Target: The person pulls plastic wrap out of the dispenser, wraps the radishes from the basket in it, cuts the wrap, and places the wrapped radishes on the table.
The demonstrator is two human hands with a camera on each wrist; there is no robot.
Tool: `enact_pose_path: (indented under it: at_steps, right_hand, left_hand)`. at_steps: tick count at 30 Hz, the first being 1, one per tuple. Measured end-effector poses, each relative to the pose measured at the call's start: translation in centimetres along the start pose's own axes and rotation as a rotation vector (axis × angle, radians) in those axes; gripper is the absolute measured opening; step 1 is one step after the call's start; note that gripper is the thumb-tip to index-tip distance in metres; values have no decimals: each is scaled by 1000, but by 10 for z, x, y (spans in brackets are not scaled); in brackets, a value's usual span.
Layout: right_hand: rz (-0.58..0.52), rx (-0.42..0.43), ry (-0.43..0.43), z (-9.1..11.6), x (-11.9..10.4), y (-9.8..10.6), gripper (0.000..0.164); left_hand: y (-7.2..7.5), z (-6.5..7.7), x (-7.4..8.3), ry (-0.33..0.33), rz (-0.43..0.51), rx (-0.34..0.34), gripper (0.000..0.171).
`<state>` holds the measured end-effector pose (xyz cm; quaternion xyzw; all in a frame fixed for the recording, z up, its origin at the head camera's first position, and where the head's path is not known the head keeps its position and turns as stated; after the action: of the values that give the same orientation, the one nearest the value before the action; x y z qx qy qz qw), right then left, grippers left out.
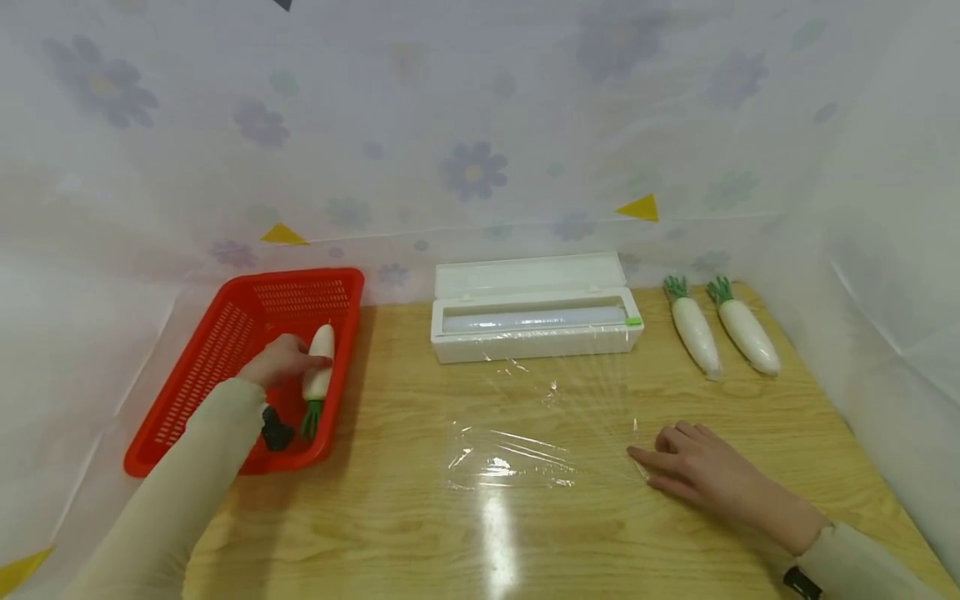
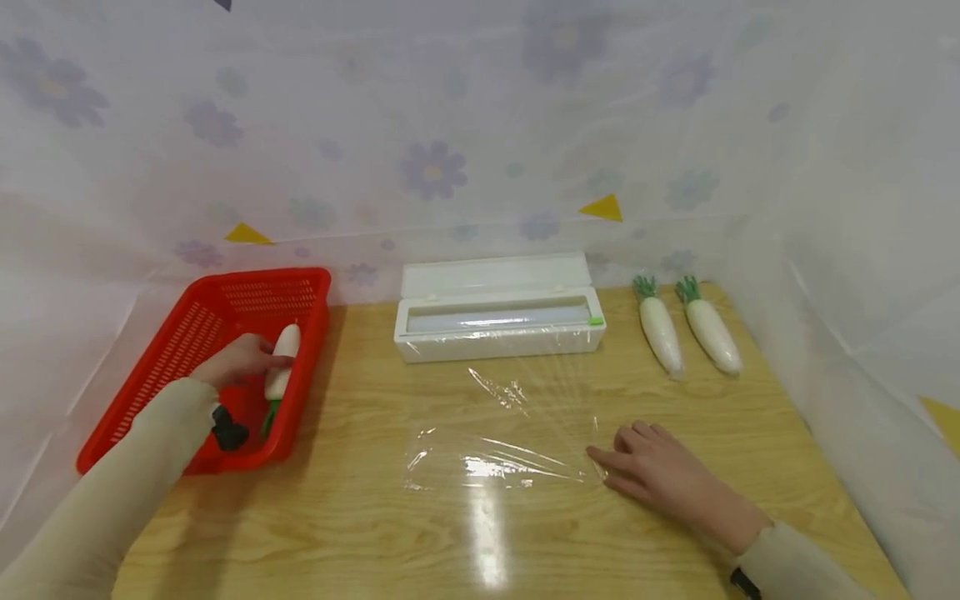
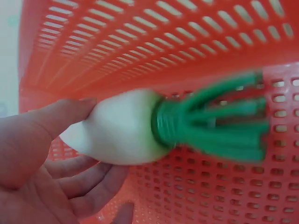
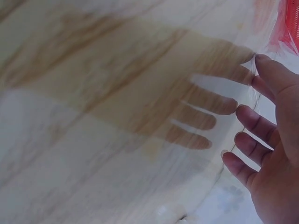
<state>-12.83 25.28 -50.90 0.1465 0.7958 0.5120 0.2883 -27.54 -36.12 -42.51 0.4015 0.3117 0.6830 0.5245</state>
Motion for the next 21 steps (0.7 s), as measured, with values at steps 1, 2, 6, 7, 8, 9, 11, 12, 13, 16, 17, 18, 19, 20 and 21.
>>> enact_pose_path:
  at_steps: [1,2,6,7,8,9,11,12,13,16,17,18,19,20,21]
  right_hand:
    - [0,2,4,0,0,1,44]
    - [1,2,7,-1,-1,1,44]
    - [1,-6,0,-2,-1,2,44]
    - [0,-8,-4,-2,-1,2,44]
    - [-1,-11,-10,-2,-1,2,44]
    - [-3,-12,-16,-2,-1,2,43]
    - [-3,-12,-30,-2,-1,2,43]
    - [-6,-13,-34,-2,-1,2,43]
    - [-8,-14,-39,-1,-1,2,43]
    - [-11,-14,-38,-1,-1,2,43]
    - [-12,-12,-33,-1,-1,2,43]
    - [-13,-10,-24,-1,-1,2,43]
    - [-11,-4,-13,-1,-1,2,44]
    - [-8,1,-1,-1,-1,2,44]
    - [-7,7,10,-1,-1,2,44]
  left_hand:
    - [2,2,-1,-3,7,17,56]
    - [4,4,-1,-10,10,31,57]
    - [13,14,0,-21,19,113,66]
    - [16,17,2,-28,14,141,67]
    - [19,19,3,-39,12,173,68]
    - [22,21,4,-52,18,206,70]
    - [27,24,8,-88,21,285,72]
    - [29,26,11,-102,28,321,72]
    - [32,29,13,-116,34,356,73]
    - [38,37,23,-155,52,442,71]
    - [40,41,27,-166,54,467,70]
    - [42,45,32,-172,58,485,69]
    - [44,50,38,-177,61,502,68]
    - [46,56,44,-183,61,517,67]
    - [48,61,51,-187,59,533,66]
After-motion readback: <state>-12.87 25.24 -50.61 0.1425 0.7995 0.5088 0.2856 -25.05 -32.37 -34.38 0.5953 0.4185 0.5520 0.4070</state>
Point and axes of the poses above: each hand's wrist, its own z-axis away from the middle knuckle, its own y-axis out of the back of the hand, x = y × z, the point moved 2 cm from there along -z, towards the middle knuckle, and after that the axes turned 14 degrees about -z, right-handed, at the moved point
